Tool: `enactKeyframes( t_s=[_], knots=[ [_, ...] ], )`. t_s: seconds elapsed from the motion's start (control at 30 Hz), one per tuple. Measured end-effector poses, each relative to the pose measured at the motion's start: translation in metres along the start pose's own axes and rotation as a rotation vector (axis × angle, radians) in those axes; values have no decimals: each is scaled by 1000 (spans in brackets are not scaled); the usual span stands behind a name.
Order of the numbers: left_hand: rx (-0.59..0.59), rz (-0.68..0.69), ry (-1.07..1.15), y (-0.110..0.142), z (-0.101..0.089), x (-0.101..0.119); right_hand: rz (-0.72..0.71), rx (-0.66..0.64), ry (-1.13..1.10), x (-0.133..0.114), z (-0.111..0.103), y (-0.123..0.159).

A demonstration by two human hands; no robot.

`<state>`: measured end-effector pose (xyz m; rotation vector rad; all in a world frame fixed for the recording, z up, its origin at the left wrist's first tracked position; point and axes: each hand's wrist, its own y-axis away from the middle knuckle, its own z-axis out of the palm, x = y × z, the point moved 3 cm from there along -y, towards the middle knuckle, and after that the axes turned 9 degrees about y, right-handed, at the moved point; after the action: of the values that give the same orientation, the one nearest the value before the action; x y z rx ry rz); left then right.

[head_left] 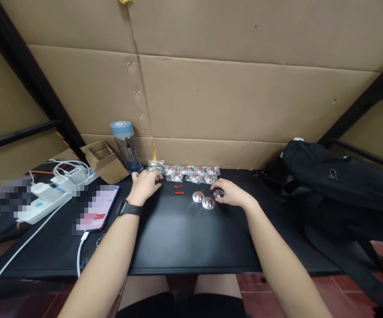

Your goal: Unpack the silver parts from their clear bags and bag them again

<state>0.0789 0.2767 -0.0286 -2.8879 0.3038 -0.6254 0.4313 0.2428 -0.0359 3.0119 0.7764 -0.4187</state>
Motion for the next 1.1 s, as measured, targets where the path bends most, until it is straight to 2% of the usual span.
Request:
enactKeyframes(
  t_s=[0.13,0.27,0.4,0.53,0.6,0.7,0.8,0.93,1.1],
  knots=[
    [-14,-87,-22,2,-6,-10,-135,-56,-112,-21,-3,2],
    [-27,-150,-30,2,-11,-17,-69,-22,-56,-42,5,-1],
    [20,-117,-28,1,-14,-16,-2,18,87,-60,17,-4],
    [99,-82,-72,0,-10,-8,13,8,159,-66,22,-5],
    [186,-75,-77,0,-5,-4,7,15,152,-65,21,-5],
    [277,11,-67,-2,6,1,-9,13,112,-59,17,-4],
    [191,88,-50,-6,24,-2,-46,-26,52,-53,13,-1],
    [57,69,-39,-12,43,-15,-87,-95,8,-49,9,4],
    [26,22,-40,-16,49,-25,-129,-21,39,-51,8,2]
  ],
)
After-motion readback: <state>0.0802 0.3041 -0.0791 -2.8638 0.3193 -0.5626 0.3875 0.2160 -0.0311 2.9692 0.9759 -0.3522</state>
